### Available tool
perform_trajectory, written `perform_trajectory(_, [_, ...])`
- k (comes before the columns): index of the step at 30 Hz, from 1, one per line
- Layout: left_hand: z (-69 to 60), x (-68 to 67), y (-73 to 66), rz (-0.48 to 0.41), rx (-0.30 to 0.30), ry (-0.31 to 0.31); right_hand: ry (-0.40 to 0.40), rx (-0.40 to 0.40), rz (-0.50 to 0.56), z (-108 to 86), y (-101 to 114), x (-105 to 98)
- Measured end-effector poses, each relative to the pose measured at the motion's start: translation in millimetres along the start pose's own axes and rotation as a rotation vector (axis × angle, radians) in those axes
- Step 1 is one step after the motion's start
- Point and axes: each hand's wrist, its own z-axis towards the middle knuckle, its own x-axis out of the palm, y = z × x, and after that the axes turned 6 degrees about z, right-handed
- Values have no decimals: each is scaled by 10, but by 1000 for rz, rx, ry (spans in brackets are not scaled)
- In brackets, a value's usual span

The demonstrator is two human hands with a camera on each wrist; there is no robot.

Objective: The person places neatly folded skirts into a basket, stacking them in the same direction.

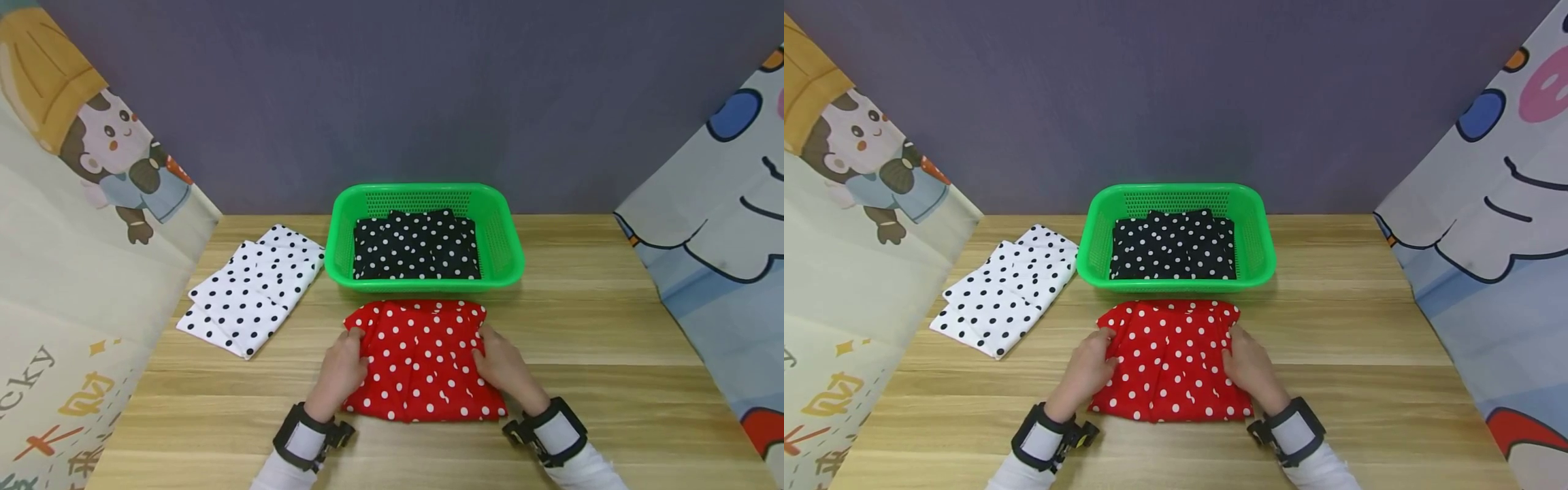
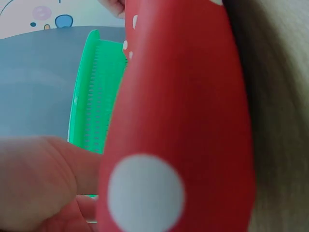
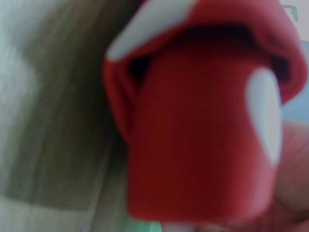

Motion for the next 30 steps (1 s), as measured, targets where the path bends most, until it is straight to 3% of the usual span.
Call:
perform_trajectory(7, [-54,-29,-2,-48,4,-37,-64,-36,33,-89,11,-13])
perform_trajectory(16, [-181,-101,-61,-92,26,-102,-212,-138,-7,-252,25,-45])
perform_trajectory(23, [-246,-131,-85,-103,60,-159,-272,-198,1,-363,55,-88])
perform_trajectory(30, [-283,-185,-118,-114,62,-161,-310,-230,-23,-409,86,-135])
